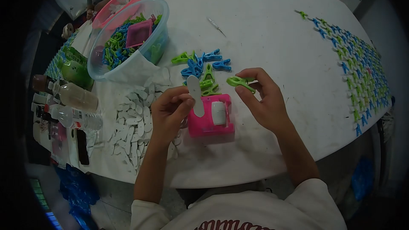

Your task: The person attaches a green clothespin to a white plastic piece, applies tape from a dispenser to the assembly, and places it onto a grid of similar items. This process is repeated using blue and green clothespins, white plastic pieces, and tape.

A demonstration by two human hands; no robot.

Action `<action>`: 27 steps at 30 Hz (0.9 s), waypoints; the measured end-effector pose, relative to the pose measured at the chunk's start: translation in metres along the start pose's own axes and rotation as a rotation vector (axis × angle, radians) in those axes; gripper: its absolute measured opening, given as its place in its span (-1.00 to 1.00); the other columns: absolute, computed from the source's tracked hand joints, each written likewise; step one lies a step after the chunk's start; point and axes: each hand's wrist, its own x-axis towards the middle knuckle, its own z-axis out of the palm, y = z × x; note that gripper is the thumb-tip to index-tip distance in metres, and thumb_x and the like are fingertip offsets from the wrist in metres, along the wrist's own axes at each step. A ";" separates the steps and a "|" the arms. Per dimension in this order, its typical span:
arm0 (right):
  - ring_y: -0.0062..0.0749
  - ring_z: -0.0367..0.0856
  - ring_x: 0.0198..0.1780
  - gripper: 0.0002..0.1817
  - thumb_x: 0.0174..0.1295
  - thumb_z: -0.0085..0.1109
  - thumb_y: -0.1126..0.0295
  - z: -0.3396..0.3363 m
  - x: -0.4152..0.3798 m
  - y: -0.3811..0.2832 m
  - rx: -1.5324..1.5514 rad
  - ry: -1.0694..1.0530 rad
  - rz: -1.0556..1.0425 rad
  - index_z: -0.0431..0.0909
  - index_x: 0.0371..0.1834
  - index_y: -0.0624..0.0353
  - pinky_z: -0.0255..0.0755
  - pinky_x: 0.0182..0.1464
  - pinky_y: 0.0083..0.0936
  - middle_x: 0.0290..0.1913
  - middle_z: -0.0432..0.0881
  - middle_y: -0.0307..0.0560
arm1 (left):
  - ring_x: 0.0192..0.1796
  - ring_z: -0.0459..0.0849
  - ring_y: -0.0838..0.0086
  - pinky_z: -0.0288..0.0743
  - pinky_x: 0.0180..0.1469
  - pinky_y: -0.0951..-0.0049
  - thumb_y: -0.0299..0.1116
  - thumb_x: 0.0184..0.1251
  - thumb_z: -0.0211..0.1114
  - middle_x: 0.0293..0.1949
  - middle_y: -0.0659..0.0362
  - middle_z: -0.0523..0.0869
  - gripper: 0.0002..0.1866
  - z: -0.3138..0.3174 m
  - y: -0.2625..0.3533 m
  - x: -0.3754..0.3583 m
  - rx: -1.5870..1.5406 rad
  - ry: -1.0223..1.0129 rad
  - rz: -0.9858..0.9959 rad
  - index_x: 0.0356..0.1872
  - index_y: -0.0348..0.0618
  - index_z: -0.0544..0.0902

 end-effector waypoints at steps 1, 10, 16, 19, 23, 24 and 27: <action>-0.50 0.61 -0.05 -0.67 0.31 0.29 0.45 0.001 -0.001 0.002 -0.010 0.004 -0.047 0.51 0.10 0.22 0.49 0.02 -0.53 0.01 0.62 -0.08 | -0.25 0.59 0.69 0.47 -0.17 0.65 -0.60 0.30 0.37 -0.27 0.23 0.73 -0.74 0.000 0.001 0.000 -0.006 0.008 -0.011 0.00 -0.29 0.67; -0.40 0.65 -0.07 -0.72 0.19 0.42 0.42 0.006 -0.009 -0.015 -0.220 -0.127 -0.145 0.67 -0.03 0.18 0.50 0.02 -0.47 -0.16 0.71 -0.10 | -0.27 0.59 0.70 0.47 -0.21 0.65 -0.61 0.27 0.39 -0.28 0.23 0.73 -0.72 -0.001 0.000 0.001 0.055 0.012 0.034 0.01 -0.26 0.67; -0.39 0.65 -0.06 -0.68 0.17 0.45 0.40 0.009 -0.010 -0.013 -0.100 -0.166 -0.127 0.70 -0.01 0.17 0.51 0.01 -0.46 -0.19 0.72 -0.11 | -0.31 0.56 0.72 0.44 -0.25 0.65 -0.60 0.26 0.39 -0.33 0.25 0.73 -0.73 0.002 0.003 0.000 0.107 -0.015 0.027 -0.01 -0.25 0.69; -0.39 0.62 -0.04 -0.68 0.17 0.45 0.39 0.011 -0.011 -0.013 -0.083 -0.207 -0.115 0.70 -0.01 0.17 0.50 0.02 -0.45 -0.19 0.72 -0.12 | -0.34 0.54 0.73 0.42 -0.28 0.65 -0.60 0.25 0.40 -0.34 0.27 0.73 -0.73 0.003 -0.001 0.000 0.125 -0.039 0.045 -0.02 -0.23 0.70; -0.40 0.59 -0.02 -0.68 0.17 0.45 0.40 0.013 -0.013 -0.013 -0.074 -0.227 -0.091 0.70 0.00 0.17 0.49 0.04 -0.45 -0.17 0.72 -0.13 | -0.38 0.49 0.74 0.38 -0.31 0.67 -0.57 0.25 0.41 -0.36 0.30 0.73 -0.73 0.004 -0.007 0.000 0.178 -0.093 0.087 -0.02 -0.19 0.70; -0.40 0.59 -0.02 -0.68 0.17 0.45 0.40 0.013 -0.013 -0.012 -0.073 -0.227 -0.090 0.70 0.00 0.17 0.49 0.04 -0.45 -0.17 0.72 -0.13 | -0.38 0.49 0.74 0.38 -0.31 0.67 -0.57 0.25 0.41 -0.36 0.30 0.73 -0.73 0.004 -0.007 0.000 0.178 -0.093 0.085 -0.02 -0.19 0.70; -0.42 0.58 -0.05 -0.68 0.18 0.44 0.38 0.013 -0.012 -0.010 -0.054 -0.208 -0.104 0.70 0.01 0.16 0.46 0.00 -0.46 -0.17 0.72 -0.15 | -0.39 0.49 0.74 0.37 -0.32 0.67 -0.54 0.26 0.41 -0.37 0.30 0.73 -0.74 0.003 -0.006 0.000 0.215 -0.122 0.091 -0.02 -0.18 0.70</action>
